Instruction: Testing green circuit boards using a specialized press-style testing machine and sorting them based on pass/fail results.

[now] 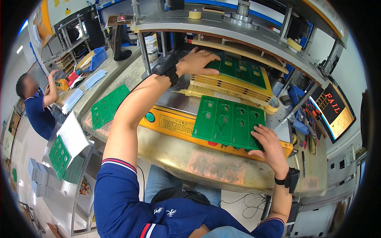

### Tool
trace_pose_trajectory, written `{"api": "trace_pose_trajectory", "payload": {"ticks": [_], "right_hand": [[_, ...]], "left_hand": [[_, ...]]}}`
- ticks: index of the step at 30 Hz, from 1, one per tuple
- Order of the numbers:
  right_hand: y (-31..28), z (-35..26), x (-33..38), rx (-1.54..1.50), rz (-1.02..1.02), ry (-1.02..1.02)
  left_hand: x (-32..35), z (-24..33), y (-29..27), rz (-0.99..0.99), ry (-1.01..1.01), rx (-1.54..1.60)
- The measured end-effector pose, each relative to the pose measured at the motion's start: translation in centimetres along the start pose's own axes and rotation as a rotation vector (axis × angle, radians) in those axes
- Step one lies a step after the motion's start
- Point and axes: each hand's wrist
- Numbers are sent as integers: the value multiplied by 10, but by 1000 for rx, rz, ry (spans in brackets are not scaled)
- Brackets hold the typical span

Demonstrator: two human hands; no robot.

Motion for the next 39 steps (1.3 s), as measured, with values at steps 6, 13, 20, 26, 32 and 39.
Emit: {"api": "trace_pose_trajectory", "payload": {"ticks": [6, 13, 20, 26, 32, 39], "right_hand": [[-5, -18, -9, -80, 54, 7], [1, -27, 8, -36, 244, 58], [-11, -27, 21, 34, 388, 58], [-30, -22, 16, 101, 493, 89], [-24, 9, -24, 97, 510, 87], [5, 46, -86, 45, 547, 34]], "left_hand": [[34, 10, -18, 268, 104, -98], [213, 51, -125, 271, -71, -169], [404, 18, -191, 318, -552, -394], [461, -30, -157, 204, -645, -440], [478, -47, -158, 144, -712, -357], [462, -46, -160, 72, -676, -396]]}}
Point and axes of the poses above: each hand's wrist, its own x-axis away from the middle knuckle, its own y-axis out of the palm, z = x × y, and after that the axes turned 15 degrees about z, right-handed
